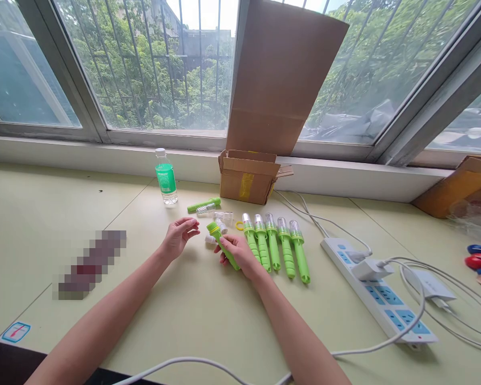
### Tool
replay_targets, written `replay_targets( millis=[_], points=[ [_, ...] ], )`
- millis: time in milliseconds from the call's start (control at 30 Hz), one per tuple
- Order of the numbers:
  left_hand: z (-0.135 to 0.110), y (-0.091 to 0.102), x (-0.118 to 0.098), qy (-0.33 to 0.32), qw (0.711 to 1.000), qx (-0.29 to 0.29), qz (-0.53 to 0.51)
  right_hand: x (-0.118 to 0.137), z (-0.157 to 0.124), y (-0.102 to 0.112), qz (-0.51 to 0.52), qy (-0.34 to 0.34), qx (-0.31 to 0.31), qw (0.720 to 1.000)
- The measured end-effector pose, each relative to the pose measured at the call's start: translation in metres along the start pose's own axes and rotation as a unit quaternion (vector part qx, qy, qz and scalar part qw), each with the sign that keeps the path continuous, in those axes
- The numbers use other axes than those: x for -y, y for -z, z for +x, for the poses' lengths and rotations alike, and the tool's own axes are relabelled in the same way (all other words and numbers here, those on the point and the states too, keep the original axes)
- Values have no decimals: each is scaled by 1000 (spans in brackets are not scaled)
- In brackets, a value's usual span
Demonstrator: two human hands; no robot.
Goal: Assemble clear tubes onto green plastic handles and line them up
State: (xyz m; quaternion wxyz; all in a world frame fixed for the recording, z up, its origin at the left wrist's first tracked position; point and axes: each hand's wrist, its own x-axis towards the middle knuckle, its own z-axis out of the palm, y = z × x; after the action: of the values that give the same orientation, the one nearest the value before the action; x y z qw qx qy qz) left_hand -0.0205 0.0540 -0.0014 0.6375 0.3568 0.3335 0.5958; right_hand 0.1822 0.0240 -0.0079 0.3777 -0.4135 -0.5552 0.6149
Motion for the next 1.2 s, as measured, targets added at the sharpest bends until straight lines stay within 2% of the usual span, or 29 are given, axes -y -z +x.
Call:
replay_targets(
  millis=[400, 1200],
  points=[
    [-2, -1, -6, 30, 998, 30, -40, 1, 0, 0, -6, -4, 0, 1000],
    [-3, -1, -5, 23, 999, 26, -41, 0, 0, 1, 8, 6, 8, 1000]
  ],
)
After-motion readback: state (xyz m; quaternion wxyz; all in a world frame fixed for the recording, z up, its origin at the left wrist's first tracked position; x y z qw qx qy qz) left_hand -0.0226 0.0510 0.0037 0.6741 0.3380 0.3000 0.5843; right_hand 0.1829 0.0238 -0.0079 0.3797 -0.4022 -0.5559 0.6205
